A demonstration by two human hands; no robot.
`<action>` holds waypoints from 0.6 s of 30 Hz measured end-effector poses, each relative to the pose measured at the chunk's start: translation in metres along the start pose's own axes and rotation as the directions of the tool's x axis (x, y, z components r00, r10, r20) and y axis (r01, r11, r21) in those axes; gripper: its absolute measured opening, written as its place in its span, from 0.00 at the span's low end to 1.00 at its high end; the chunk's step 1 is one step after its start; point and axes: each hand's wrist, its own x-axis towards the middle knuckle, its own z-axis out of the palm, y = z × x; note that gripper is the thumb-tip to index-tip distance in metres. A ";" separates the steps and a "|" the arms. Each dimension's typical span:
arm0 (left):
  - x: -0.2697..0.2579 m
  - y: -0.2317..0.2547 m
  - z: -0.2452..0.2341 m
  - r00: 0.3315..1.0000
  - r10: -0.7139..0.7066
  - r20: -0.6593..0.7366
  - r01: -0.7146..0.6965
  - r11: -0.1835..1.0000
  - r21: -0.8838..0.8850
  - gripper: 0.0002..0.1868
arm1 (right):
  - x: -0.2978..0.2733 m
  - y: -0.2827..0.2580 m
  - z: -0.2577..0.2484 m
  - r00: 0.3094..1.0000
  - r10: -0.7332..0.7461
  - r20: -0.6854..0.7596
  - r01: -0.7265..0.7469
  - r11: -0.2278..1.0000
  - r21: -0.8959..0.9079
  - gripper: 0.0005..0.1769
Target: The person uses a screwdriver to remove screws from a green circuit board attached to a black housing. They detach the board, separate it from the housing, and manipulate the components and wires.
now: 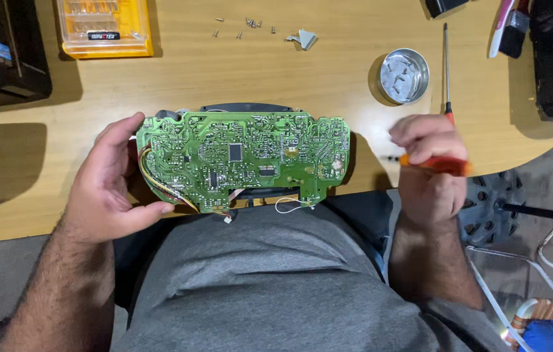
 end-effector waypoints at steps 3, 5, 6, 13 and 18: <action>0.002 0.001 0.000 1.000 0.010 -0.004 -0.010 0.999 0.035 0.59 | -0.003 -0.009 0.001 0.999 -0.049 0.005 0.050 0.989 -0.137 0.08; 0.001 0.000 0.001 1.000 0.006 -0.009 -0.006 0.999 0.036 0.59 | -0.002 -0.028 0.009 1.000 0.022 -0.011 -0.024 0.987 -0.156 0.14; 0.001 -0.001 0.001 1.000 0.001 -0.020 0.000 0.999 0.040 0.59 | -0.001 -0.036 0.014 0.995 0.092 -0.026 -0.095 0.981 -0.170 0.22; 0.000 0.001 0.001 1.000 0.026 -0.016 -0.024 0.993 0.115 0.59 | -0.008 -0.032 0.026 0.997 -0.069 0.023 0.071 0.995 -0.072 0.26; 0.008 0.009 0.001 0.984 0.174 0.044 -0.179 0.954 0.240 0.57 | -0.001 -0.029 0.033 0.996 -0.089 0.006 0.089 0.992 -0.092 0.14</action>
